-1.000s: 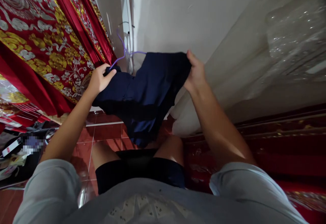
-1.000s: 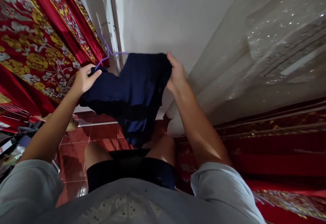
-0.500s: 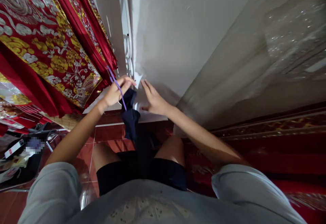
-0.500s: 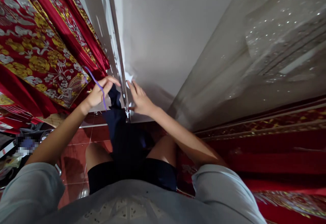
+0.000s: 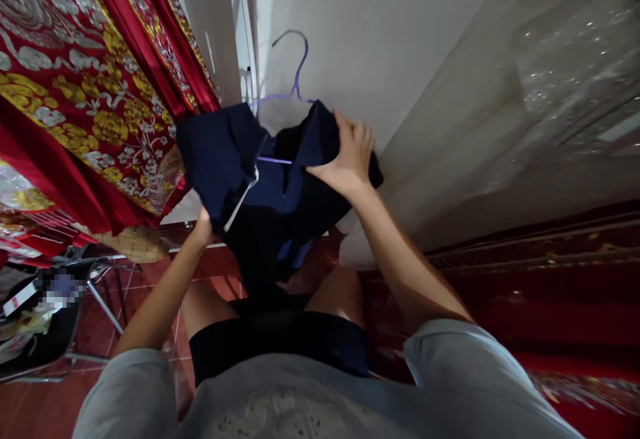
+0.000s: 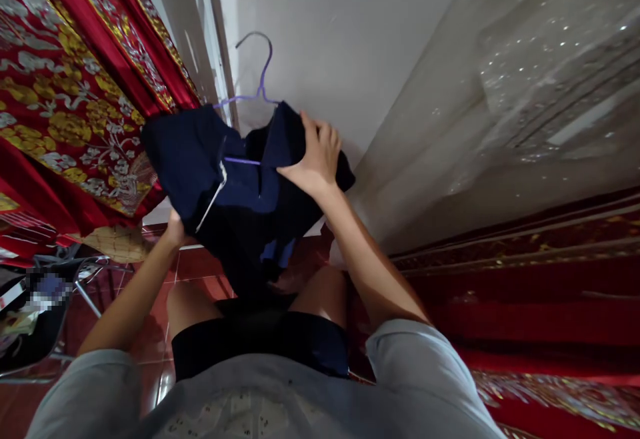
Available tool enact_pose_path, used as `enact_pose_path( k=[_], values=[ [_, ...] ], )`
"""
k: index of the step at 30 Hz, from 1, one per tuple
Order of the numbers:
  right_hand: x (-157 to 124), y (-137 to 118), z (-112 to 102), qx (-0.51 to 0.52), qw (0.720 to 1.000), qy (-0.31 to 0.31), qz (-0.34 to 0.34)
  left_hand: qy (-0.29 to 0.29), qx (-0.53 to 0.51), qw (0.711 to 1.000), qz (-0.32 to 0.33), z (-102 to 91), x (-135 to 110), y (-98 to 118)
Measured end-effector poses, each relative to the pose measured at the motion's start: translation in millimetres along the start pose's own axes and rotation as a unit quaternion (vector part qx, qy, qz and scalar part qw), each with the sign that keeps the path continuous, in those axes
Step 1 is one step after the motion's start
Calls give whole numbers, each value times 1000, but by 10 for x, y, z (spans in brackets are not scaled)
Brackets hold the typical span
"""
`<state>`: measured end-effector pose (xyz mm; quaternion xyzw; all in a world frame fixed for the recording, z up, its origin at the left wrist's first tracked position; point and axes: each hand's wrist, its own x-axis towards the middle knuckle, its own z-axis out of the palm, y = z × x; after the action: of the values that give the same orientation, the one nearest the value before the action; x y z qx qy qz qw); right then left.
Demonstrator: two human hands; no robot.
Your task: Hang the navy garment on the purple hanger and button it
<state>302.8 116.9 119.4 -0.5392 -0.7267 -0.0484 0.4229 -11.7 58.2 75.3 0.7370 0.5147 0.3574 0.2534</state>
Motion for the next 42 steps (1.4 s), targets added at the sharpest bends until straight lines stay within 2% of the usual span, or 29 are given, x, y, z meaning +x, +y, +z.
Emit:
enact_pose_path(
  k=[3, 5, 6, 10, 13, 15, 17, 18, 20, 21, 23, 26, 29, 32, 34, 35, 36, 37, 39, 40, 42],
  values=[
    [280, -156, -50, -19, 999, -20, -42, 59, -168, 982, -69, 102, -174, -169],
    [334, -299, -74, -14, 997, -41, -64, 82, -254, 959, -94, 167, -240, -225],
    [314, -356, -91, -7, 996, -47, -70, 97, -263, 955, -100, 201, -268, -242],
    [13, -429, -154, 64, 992, -48, -102, 195, -266, 932, -153, 395, -435, -236],
    [-294, -448, -26, 176, 980, -1, -97, 227, -333, 893, -200, 615, -594, -124],
    [-511, -523, 206, 258, 964, 61, -9, 228, -360, 879, -215, 766, -678, -13],
    [-753, -645, 514, 322, 930, 111, 141, 228, -368, 873, -225, 893, -739, 93],
    [-886, -712, 669, 342, 913, 87, 204, 229, -367, 872, -229, 940, -764, 134],
    [-1171, -835, 922, 393, 873, -42, 287, 234, -360, 872, -234, 991, -807, 185],
    [-1314, -881, 1008, 405, 851, -80, 324, 239, -356, 873, -232, 996, -826, 195],
    [-1570, -932, 1091, 413, 828, -123, 358, 257, -355, 870, -227, 969, -855, 193],
    [-1804, -911, 1042, 414, 811, -191, 367, 295, -371, 847, -238, 888, -869, 151],
    [-1836, -840, 872, 408, 801, -257, 355, 339, -363, 832, -248, 825, -865, 81],
    [-1781, -815, 638, 376, 814, -246, 368, 411, -270, 851, -183, 820, -904, 17],
    [-1754, -852, 479, 363, 817, -252, 370, 467, -163, 861, -122, 863, -979, 6],
    [-1747, -885, 410, 362, 818, -257, 366, 474, -113, 868, -93, 901, -1029, 16],
    [-1744, -926, 353, 362, 820, -260, 360, 454, -82, 885, -65, 951, -1083, 36],
    [-1743, -970, 309, 364, 822, -260, 352, 406, -75, 910, -40, 1008, -1138, 66],
    [-1744, -1054, 262, 372, 825, -260, 336, 271, -121, 955, -6, 1132, -1228, 146],
    [-1742, -1087, 252, 378, 825, -260, 329, 215, -155, 964, -6, 1187, -1257, 191],
    [-1734, -1124, 230, 388, 822, -265, 321, 167, -199, 965, -36, 1254, -1274, 281]
  ],
)
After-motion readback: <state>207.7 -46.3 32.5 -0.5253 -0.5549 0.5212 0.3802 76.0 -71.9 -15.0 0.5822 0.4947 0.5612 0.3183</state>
